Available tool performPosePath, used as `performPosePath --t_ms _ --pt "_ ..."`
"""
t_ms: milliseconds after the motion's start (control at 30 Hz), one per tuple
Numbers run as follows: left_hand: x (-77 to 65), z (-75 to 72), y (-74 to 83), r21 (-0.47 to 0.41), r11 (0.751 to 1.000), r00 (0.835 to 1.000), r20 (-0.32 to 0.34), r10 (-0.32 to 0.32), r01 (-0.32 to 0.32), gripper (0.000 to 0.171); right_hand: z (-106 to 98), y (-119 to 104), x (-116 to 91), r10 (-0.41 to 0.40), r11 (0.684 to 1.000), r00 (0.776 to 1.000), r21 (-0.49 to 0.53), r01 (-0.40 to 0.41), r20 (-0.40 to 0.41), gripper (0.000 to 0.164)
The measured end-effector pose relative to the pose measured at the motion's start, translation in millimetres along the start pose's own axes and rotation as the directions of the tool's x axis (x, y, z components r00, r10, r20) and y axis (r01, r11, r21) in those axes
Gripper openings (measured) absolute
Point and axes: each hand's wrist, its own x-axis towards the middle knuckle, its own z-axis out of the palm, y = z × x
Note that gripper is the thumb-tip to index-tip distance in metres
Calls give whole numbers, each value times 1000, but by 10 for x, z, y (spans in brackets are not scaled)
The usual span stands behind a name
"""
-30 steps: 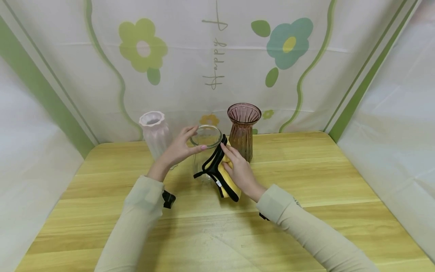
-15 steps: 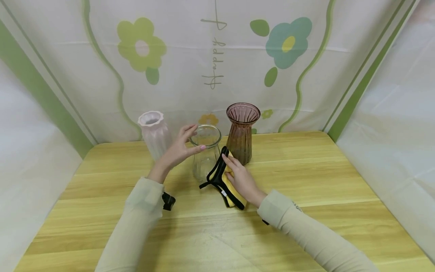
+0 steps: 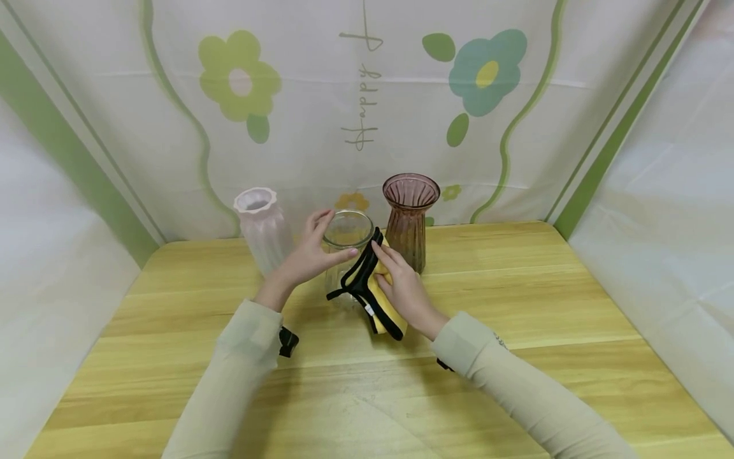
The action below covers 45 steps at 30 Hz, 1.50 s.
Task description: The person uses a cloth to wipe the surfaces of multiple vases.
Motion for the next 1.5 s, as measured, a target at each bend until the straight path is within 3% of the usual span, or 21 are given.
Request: performPosePath --t_ms 200,433,800,1067,1500 --pt "4 17 20 -14 1000 1000 -20 9 -9 94 -12 -7 6 26 1000 999 1 -26 25 62" --pt "24 -13 5 36 999 999 -37 32 -30 93 30 54 -74 52 998 996 -38 -49 70 62" --pt "21 -62 -3 43 999 999 1 32 -32 90 96 143 -172 73 994 990 -85 -63 124 61" --pt "20 -17 -1 16 1000 1000 -15 3 -3 94 87 120 -128 39 997 994 -71 -32 99 62" --pt "12 -56 -31 52 998 999 -33 32 -31 90 -8 -25 28 12 1000 999 -13 -11 30 62"
